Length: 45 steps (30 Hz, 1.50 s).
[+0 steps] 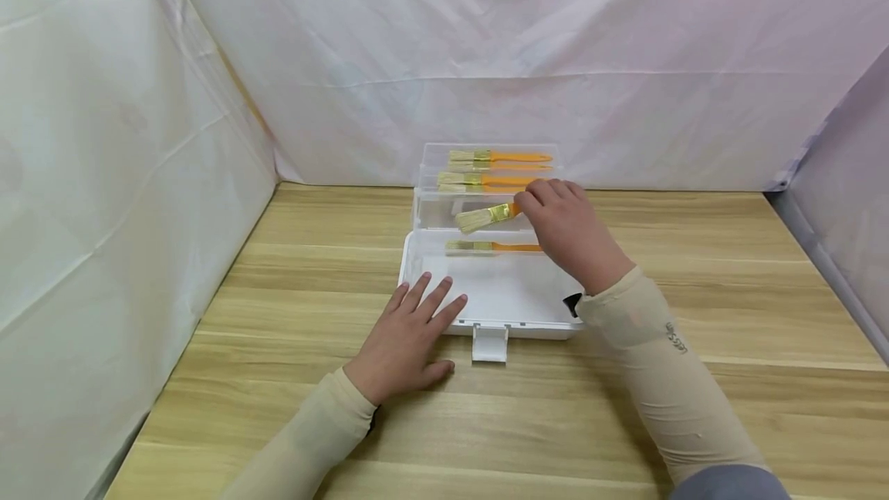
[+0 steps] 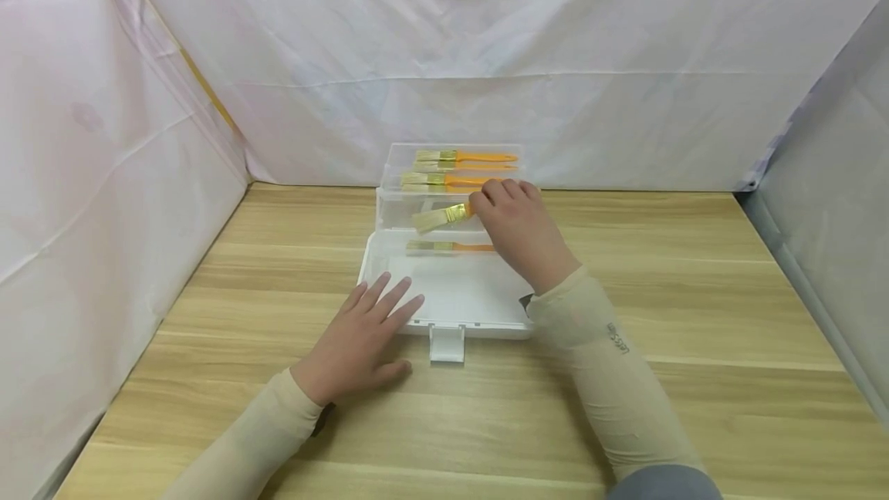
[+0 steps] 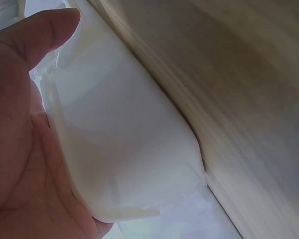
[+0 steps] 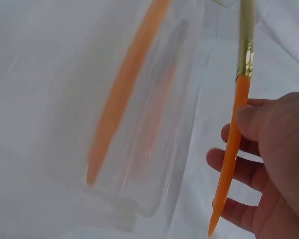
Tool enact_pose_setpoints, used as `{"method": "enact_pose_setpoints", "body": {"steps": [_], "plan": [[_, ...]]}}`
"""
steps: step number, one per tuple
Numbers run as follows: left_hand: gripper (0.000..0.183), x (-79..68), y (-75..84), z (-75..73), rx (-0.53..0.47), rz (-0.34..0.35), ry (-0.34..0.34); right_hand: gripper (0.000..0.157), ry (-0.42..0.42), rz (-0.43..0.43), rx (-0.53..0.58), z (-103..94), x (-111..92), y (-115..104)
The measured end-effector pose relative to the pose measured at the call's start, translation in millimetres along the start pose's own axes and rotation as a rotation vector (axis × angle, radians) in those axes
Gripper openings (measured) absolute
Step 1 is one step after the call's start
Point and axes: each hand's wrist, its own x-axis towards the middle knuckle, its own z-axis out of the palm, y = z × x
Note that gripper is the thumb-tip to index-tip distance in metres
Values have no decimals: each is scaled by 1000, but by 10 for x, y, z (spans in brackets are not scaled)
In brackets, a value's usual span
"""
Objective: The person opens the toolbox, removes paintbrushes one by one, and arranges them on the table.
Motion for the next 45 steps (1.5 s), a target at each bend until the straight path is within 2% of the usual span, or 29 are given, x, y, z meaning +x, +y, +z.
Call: {"method": "enact_pose_setpoints", "body": {"steps": [4,12,21,32,39,45], "plan": [[88,-3,-6,0,3,-2,1,19,32,10,5,-31,-22,32],[88,-5,-11,-10,-12,3,14,24,43,37,3,-186,-69,84],[88,-10,-18,-7,-4,1,12,22,93,107,-20,-266,-247,330],[88,-14,-23,11,-14,3,19,16,139,163,4,-244,-474,657],[87,-2,-15,23,-15,24,56,17,76,222,-20,-163,-650,925],[87,-7,-16,28,-15,20,52,18,3,247,-50,-122,-726,1070]]}}
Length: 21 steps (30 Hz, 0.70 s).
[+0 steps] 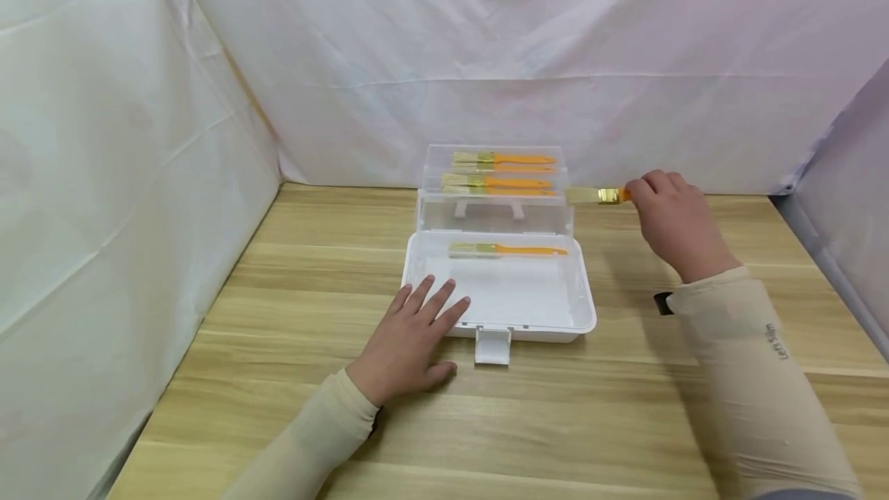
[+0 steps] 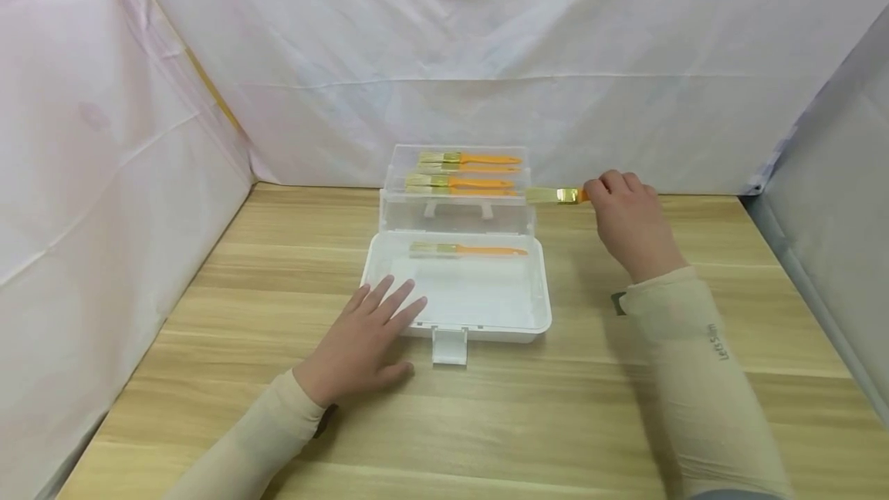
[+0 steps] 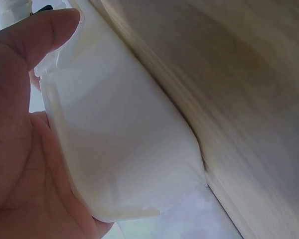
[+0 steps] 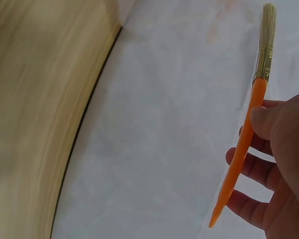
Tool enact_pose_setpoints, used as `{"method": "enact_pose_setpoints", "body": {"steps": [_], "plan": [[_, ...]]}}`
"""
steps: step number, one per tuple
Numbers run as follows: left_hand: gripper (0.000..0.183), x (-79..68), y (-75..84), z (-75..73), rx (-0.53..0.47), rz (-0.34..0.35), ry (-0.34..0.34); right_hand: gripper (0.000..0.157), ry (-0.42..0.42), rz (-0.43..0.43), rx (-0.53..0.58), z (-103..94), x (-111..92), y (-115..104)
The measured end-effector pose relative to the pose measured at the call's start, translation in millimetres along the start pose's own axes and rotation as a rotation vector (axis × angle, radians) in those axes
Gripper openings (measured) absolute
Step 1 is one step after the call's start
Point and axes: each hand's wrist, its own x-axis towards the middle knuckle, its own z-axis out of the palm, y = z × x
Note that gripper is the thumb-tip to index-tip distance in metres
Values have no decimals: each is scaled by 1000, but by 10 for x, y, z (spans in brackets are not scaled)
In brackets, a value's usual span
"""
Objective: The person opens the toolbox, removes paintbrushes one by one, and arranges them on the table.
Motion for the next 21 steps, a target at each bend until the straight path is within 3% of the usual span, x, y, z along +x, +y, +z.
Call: {"method": "enact_pose_setpoints", "body": {"steps": [12,21], "plan": [[88,11,24,-13,-11,2,-12,22,-122,24,-46,76,-25,262],[88,7,14,-11,2,-13,-30,25,-292,64,-27,276,8,500]]}}
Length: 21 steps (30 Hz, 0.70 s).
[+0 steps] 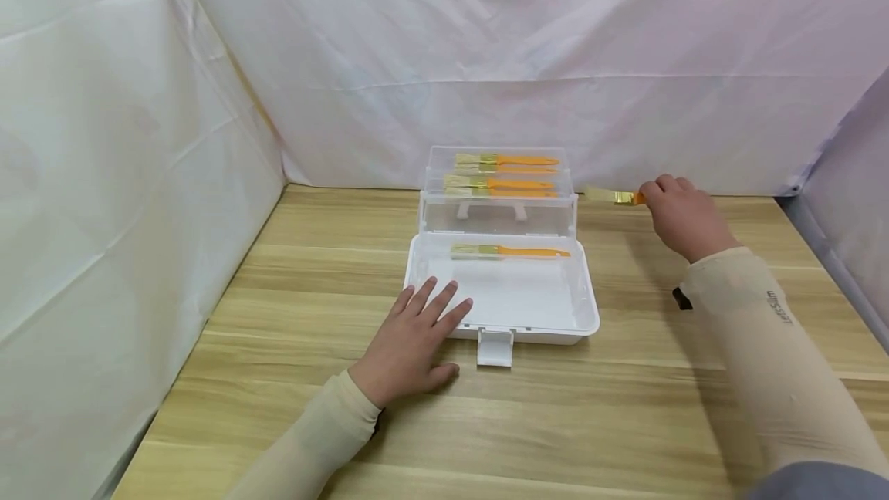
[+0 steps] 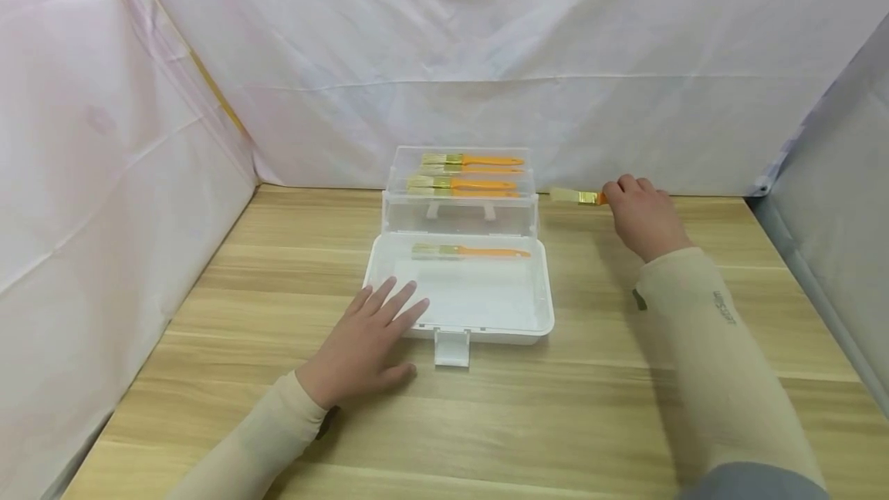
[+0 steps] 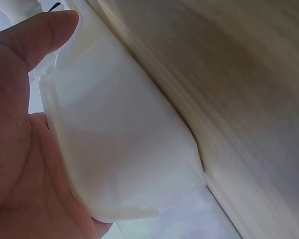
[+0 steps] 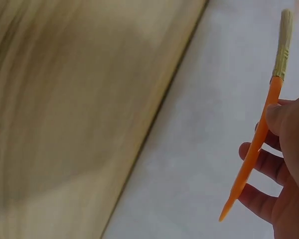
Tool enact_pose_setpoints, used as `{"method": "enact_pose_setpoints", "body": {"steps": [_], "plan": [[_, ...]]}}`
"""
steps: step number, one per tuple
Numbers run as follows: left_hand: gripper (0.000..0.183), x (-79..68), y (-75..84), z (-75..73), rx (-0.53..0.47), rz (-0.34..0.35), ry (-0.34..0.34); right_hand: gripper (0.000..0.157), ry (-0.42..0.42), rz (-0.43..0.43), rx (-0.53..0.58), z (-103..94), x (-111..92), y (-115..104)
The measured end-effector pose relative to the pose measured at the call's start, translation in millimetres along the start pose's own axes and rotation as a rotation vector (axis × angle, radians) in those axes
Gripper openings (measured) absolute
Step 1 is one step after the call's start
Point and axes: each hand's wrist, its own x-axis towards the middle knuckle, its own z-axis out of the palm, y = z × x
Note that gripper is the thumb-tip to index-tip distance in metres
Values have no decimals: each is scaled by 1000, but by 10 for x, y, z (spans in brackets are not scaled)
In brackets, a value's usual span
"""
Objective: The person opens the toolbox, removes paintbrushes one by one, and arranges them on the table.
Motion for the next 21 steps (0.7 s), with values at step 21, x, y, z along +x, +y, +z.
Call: {"method": "enact_pose_setpoints", "body": {"steps": [21], "plan": [[87,8,4,11,21,-2,9,28,-109,-56,-13,554,214,313]]}}
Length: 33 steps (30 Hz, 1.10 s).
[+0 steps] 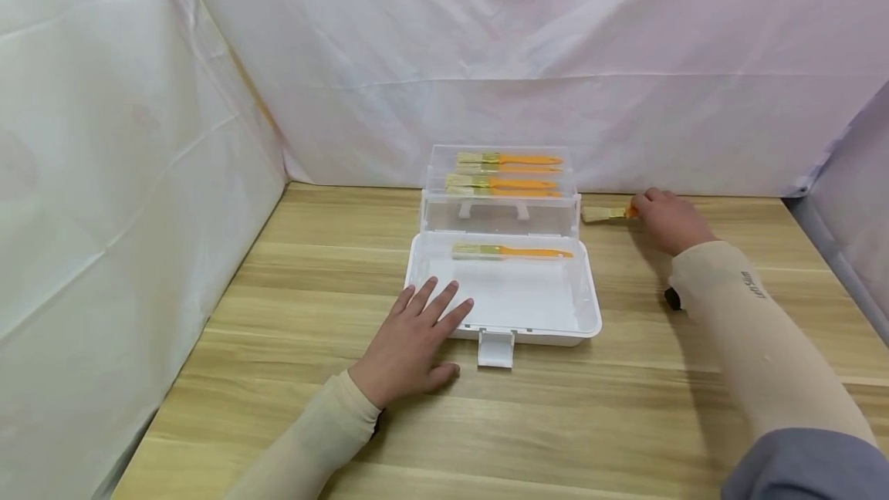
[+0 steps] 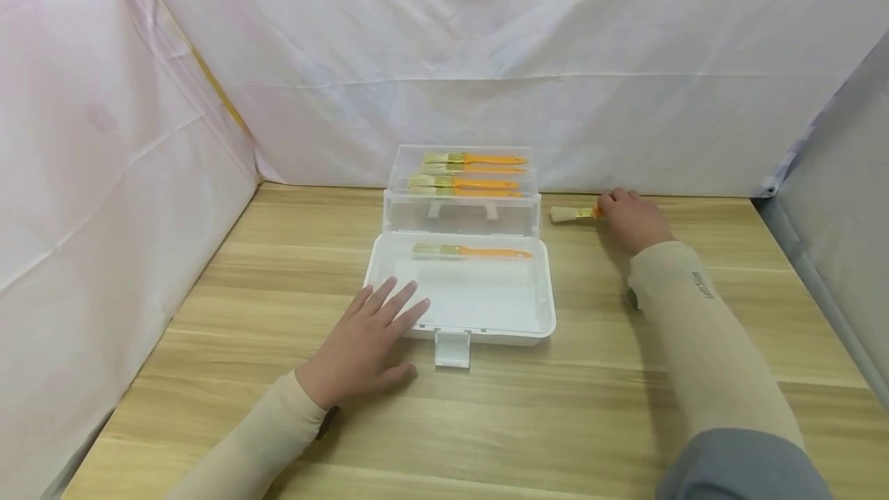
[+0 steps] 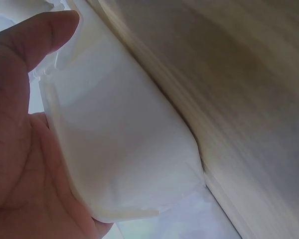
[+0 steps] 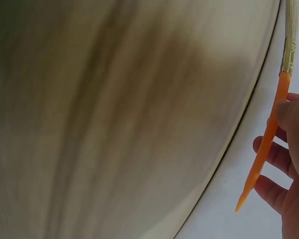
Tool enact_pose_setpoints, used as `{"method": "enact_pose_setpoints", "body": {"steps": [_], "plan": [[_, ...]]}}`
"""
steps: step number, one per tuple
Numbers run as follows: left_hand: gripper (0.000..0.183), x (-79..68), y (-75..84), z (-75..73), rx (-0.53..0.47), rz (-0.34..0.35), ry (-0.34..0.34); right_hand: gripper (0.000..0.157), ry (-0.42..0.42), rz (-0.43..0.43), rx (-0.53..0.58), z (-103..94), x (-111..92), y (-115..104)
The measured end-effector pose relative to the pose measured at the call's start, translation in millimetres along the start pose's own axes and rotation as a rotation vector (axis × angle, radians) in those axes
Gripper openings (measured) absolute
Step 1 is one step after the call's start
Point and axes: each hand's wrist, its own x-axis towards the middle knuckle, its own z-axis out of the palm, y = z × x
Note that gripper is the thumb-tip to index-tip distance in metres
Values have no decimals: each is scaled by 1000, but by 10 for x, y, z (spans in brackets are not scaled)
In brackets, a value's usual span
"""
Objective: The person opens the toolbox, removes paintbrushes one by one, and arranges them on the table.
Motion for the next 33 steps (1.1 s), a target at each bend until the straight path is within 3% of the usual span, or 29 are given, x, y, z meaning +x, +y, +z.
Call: {"method": "enact_pose_setpoints", "body": {"steps": [8,15,25,33], "plan": [[86,-5,1,2,-7,20,45,30,-62,32,40,55,77,11],[87,-3,2,-4,-4,6,16,24,-89,54,69,79,114,13],[87,2,6,-5,3,0,2,26,-27,30,45,70,65,-7],[88,0,-3,10,-4,-2,0,29,55,25,75,-112,-62,-71]]}}
